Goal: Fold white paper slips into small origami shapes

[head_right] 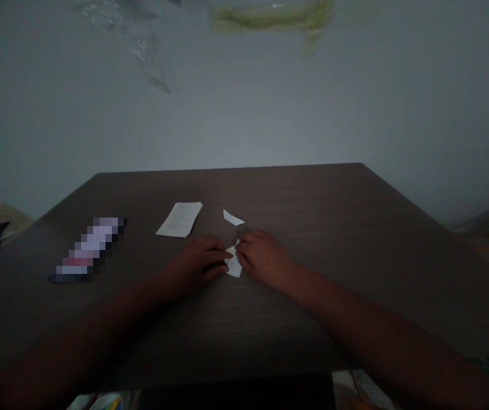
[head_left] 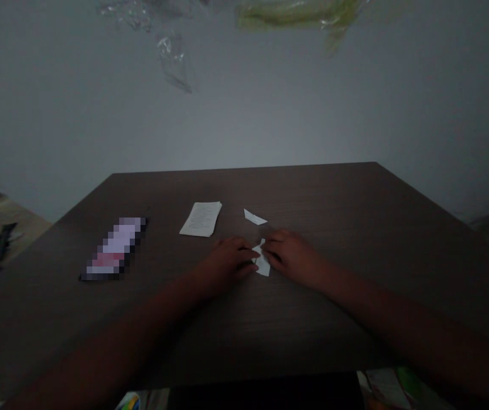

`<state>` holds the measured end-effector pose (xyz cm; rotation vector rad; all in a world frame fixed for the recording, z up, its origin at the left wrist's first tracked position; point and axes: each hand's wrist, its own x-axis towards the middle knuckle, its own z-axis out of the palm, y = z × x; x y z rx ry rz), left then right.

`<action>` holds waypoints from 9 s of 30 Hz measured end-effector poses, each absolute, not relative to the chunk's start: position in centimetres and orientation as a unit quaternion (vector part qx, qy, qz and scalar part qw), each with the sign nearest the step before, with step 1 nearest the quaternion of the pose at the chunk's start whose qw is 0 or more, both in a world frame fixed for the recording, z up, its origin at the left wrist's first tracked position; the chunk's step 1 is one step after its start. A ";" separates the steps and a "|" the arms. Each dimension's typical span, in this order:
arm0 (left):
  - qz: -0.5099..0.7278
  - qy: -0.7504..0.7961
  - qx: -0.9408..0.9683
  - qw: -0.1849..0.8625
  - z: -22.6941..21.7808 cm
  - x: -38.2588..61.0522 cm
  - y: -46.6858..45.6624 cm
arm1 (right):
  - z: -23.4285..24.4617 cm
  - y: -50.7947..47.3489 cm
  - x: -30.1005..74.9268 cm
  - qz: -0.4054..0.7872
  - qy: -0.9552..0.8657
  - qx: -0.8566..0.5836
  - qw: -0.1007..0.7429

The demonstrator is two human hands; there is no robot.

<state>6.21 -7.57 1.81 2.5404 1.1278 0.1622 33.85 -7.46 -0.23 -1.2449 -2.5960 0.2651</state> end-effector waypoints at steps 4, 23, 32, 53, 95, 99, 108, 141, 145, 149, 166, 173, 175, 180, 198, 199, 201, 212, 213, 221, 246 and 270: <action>0.053 0.390 0.897 0.200 1.8 6.3 -7.6 | -0.8 -6.9 33.9 0.118 -0.883 -0.431 0.146; 0.098 0.431 0.879 0.181 -0.1 6.9 -7.4 | 0.5 -7.5 34.4 0.149 -0.894 -0.397 0.144; 0.082 0.443 0.872 0.193 0.5 7.0 -7.6 | 0.7 -7.3 34.2 0.166 -0.881 -0.421 0.136; 0.083 0.440 0.872 0.195 1.1 7.3 -7.9 | -0.9 -5.2 33.9 0.177 -0.842 -0.472 0.192; 0.100 0.460 0.866 0.168 1.1 7.0 -7.8 | -1.4 -5.8 34.0 0.135 -0.839 -0.485 0.207; 0.095 0.454 0.868 0.177 1.1 7.1 -7.8 | -1.4 -6.2 33.8 0.153 -0.841 -0.476 0.208; 0.123 0.445 0.866 0.191 -0.6 6.7 -7.3 | -2.2 -5.9 33.8 0.175 -0.834 -0.460 0.250; 0.155 0.395 0.889 0.170 -1.0 5.7 -6.7 | -0.5 -7.8 33.8 0.120 -0.914 -0.339 0.189; 0.130 0.406 0.888 0.169 -0.4 5.3 -6.5 | -0.7 -8.4 33.4 0.188 -0.896 -0.334 0.223; 0.113 0.414 0.887 0.172 -0.1 5.0 -6.4 | -1.2 -8.3 33.2 0.234 -0.872 -0.349 0.250; 0.135 0.399 0.894 0.151 0.1 4.8 -5.1 | -1.7 -6.8 34.0 0.155 -0.891 -0.367 0.216; 0.132 0.375 0.904 0.156 1.0 5.3 -5.6 | -1.9 -6.2 33.9 0.176 -0.883 -0.364 0.237; 0.125 0.369 0.907 0.159 1.0 5.2 -5.5 | -2.0 -6.1 34.0 0.183 -0.878 -0.368 0.245; 0.111 0.363 0.911 0.158 1.0 5.0 -5.2 | -1.6 -6.0 34.5 0.192 -0.876 -0.361 0.256; 0.115 0.363 0.912 0.155 0.6 5.3 -5.1 | 0.3 -5.8 35.9 0.182 -0.893 -0.357 0.203; 0.121 0.369 0.907 0.160 0.5 5.4 -5.2 | 0.3 -6.1 35.5 0.164 -0.895 -0.361 0.207; 0.142 0.390 0.895 0.166 0.3 5.8 -5.5 | 0.3 -7.0 34.8 0.117 -0.894 -0.373 0.220; 0.191 0.442 0.840 0.250 0.6 5.3 -5.4 | 0.0 -10.1 32.8 0.070 -0.926 -0.327 0.174; 0.185 0.435 0.841 0.264 0.9 5.0 -5.2 | -0.1 -9.9 32.9 0.064 -0.929 -0.323 0.168; 0.153 0.401 0.845 0.318 1.9 3.5 -4.5 | -0.1 -10.0 33.0 0.068 -0.935 -0.320 0.140; 0.126 0.410 0.825 0.367 3.2 4.0 -4.9 | 0.5 -11.7 32.2 0.029 -0.931 -0.358 0.063; 0.117 0.382 0.839 0.368 2.4 3.3 -4.3 | 0.2 -10.7 33.7 0.052 -0.925 -0.376 0.010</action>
